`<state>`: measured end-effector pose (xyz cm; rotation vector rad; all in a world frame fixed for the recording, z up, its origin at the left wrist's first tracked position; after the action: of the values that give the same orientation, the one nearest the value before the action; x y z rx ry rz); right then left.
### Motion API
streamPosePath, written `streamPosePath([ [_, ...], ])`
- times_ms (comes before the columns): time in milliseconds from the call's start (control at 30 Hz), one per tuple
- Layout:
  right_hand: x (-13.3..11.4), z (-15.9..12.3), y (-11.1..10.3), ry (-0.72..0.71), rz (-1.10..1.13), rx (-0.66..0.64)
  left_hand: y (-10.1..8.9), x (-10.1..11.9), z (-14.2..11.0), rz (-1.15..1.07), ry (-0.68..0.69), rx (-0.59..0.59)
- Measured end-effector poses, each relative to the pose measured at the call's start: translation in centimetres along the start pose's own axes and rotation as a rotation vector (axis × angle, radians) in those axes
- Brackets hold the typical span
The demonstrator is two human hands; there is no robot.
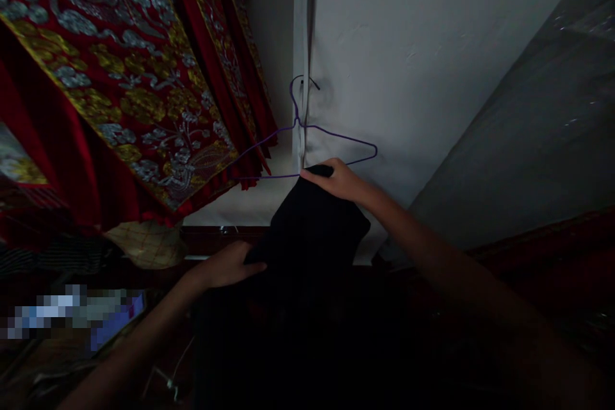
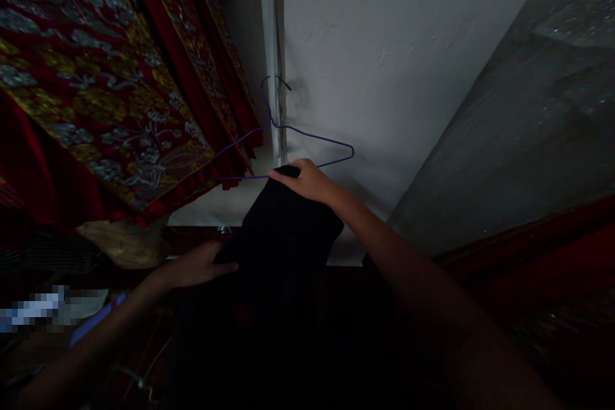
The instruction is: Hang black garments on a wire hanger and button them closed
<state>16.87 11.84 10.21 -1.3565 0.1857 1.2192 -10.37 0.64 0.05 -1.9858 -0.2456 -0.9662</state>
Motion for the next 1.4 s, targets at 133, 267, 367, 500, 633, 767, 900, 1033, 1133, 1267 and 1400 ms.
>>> streamPosePath([
  [133, 3.7, 1.2, 0.6, -0.096, -0.027, 0.077, -0.6, -0.4, -0.8, 0.154, 0.008, 0.087],
  [267, 6.5, 1.6, 1.5, -0.082, -0.081, 0.120, -0.7, 0.2, -1.1, 0.523, -0.086, 0.196],
  [367, 7.4, 1.1, 1.6, -0.012, -0.124, 0.115, -1.1, -0.1, -1.0, 0.713, -0.256, 0.209],
  [500, 6.7, -0.2, 0.4, -0.017, -0.118, 0.141, -3.2, -0.4, -0.6, 0.814, -0.325, 0.420],
  [633, 5.3, -1.3, -1.1, 0.015, -0.086, 0.137, -6.3, 0.5, -0.1, 0.700, -0.079, 0.677],
  [767, 4.6, -1.5, -1.6, 0.045, -0.054, 0.121, -8.7, 1.1, 1.0, 0.569, -0.008, 0.680],
  [900, 4.5, -1.7, -1.4, 0.023, -0.069, 0.111, -9.0, 0.5, 2.4, 0.450, -0.202, 0.376],
  [1033, 4.7, -2.0, -1.2, -0.029, -0.103, 0.089, -9.0, 1.4, 1.8, 0.438, -0.141, 0.535],
  [1133, 4.8, -1.9, -1.2, -0.031, -0.131, 0.095, -8.9, 2.6, 0.1, 0.505, -0.040, 0.646],
  [1267, 4.8, -1.8, -1.5, -0.029, -0.138, 0.105, -8.5, 3.2, -2.5, 0.527, 0.085, 0.641],
  [1400, 4.5, -2.0, -1.6, 0.025, -0.054, 0.063, -8.5, 3.5, -3.3, 0.469, 0.181, 0.743],
])
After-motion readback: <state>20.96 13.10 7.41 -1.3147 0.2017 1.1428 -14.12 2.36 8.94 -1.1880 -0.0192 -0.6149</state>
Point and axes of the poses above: each hand's wrist, its own z-axis towards the middle knuckle, its own y-axis out of the palm, x = y × z, the point moved 2 cm from there along z, towards the middle knuckle, and after that the axes turned 6 degrees about -x, right-handed, at the moved point
